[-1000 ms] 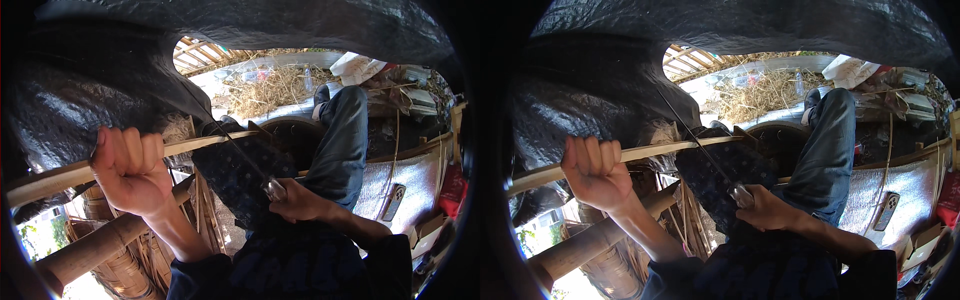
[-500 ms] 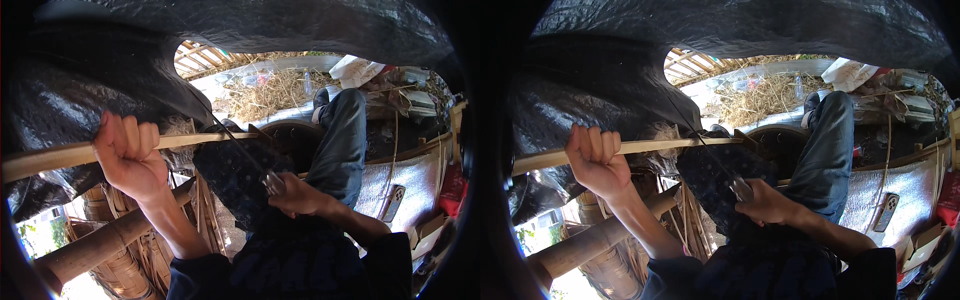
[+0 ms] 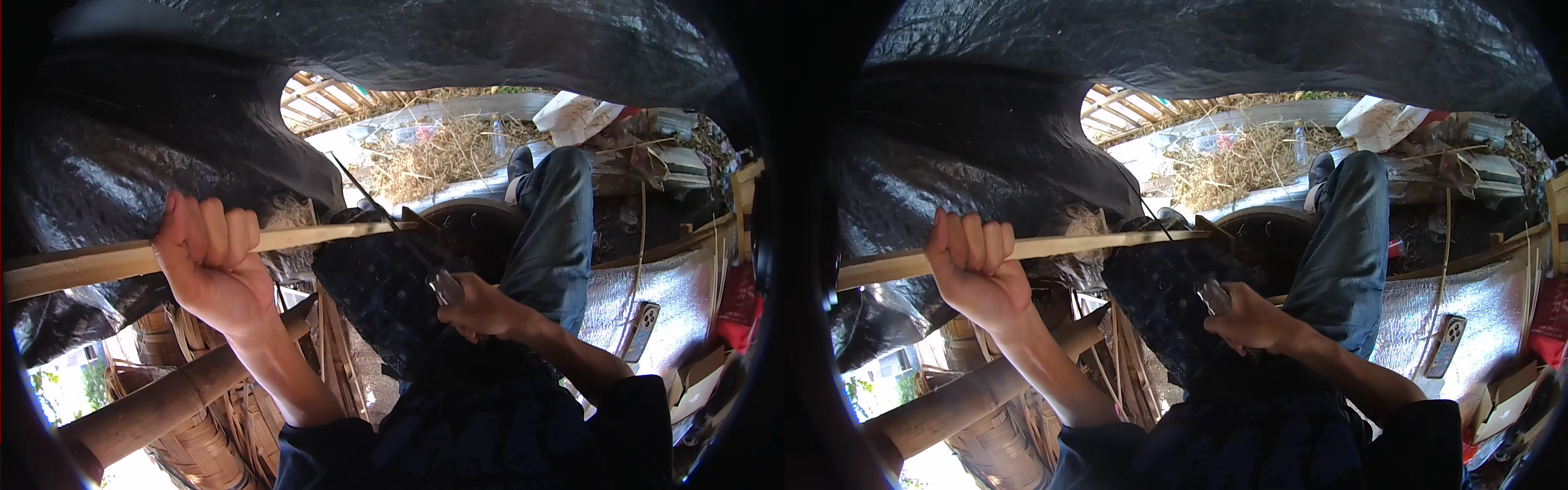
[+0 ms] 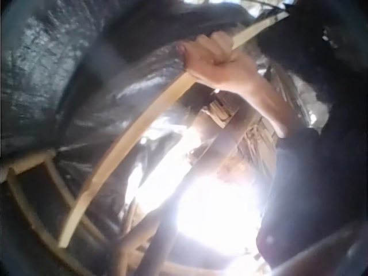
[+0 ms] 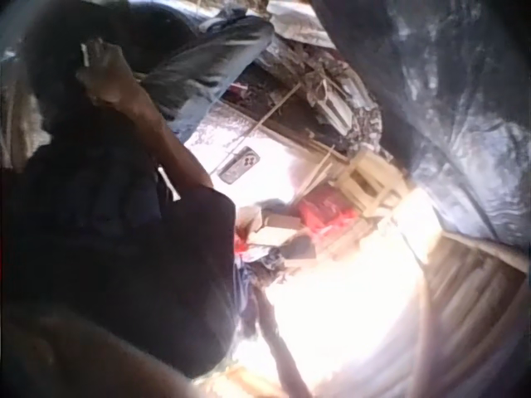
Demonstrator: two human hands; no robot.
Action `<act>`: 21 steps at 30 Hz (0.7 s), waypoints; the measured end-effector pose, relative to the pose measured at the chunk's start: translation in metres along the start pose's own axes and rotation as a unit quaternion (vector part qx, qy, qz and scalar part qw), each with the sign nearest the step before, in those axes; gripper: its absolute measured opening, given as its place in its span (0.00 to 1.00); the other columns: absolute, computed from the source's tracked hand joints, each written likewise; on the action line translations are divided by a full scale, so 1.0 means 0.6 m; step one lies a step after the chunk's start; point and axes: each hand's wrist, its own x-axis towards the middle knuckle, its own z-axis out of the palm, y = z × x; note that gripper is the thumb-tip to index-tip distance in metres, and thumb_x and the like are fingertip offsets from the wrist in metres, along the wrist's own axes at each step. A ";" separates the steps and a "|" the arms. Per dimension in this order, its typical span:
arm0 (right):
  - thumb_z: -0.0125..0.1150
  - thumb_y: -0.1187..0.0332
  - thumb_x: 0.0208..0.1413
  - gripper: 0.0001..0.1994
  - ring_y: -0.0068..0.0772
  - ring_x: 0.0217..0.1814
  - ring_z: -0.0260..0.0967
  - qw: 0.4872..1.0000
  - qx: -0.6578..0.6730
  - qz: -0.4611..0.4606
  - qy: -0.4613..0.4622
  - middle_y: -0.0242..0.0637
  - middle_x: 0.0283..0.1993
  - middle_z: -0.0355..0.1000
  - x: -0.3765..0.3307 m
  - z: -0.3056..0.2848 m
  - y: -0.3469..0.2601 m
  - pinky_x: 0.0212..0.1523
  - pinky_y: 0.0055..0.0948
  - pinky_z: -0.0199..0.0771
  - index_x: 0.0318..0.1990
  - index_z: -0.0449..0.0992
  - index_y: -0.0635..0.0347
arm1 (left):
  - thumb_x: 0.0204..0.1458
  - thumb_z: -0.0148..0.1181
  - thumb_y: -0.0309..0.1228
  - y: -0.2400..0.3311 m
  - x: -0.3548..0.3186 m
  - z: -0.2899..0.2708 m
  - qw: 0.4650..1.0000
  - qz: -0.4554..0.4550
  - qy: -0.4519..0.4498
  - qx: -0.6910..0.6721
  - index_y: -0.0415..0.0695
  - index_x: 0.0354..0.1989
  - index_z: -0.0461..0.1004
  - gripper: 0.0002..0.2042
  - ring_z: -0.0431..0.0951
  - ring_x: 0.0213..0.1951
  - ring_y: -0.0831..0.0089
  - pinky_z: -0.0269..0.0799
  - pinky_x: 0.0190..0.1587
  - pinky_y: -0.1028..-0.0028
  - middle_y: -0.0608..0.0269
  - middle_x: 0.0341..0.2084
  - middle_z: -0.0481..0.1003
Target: The person carves a wooden strip using a small knife, then uses a larger knife to shave along the length of the strip.
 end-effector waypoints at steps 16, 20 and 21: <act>0.53 0.72 0.45 0.11 0.22 0.10 0.61 0.997 -0.078 -0.017 0.010 0.34 0.12 0.62 0.000 -0.056 0.002 0.10 0.22 0.62 0.34 0.61 0.67 | 0.55 0.42 0.31 0.002 0.004 -0.006 0.999 0.007 0.031 0.017 0.51 0.11 0.44 0.21 0.36 0.11 0.84 0.35 0.16 0.78 0.74 0.07 0.41; 0.53 0.73 0.45 0.11 0.22 0.10 0.62 0.996 -0.058 -0.069 -0.010 0.34 0.13 0.63 -0.036 -0.048 -0.036 0.11 0.22 0.62 0.35 0.61 0.68 | 0.55 0.43 0.33 0.001 0.007 0.007 0.988 0.051 0.097 0.108 0.51 0.12 0.46 0.20 0.38 0.12 0.83 0.38 0.18 0.79 0.74 0.08 0.42; 0.53 0.73 0.45 0.11 0.22 0.10 0.62 0.996 -0.058 -0.063 0.017 0.34 0.13 0.63 -0.042 -0.037 -0.043 0.11 0.23 0.62 0.35 0.61 0.68 | 0.55 0.43 0.33 0.003 0.010 0.010 0.988 0.055 0.097 0.107 0.51 0.12 0.46 0.20 0.38 0.12 0.83 0.38 0.18 0.79 0.74 0.08 0.42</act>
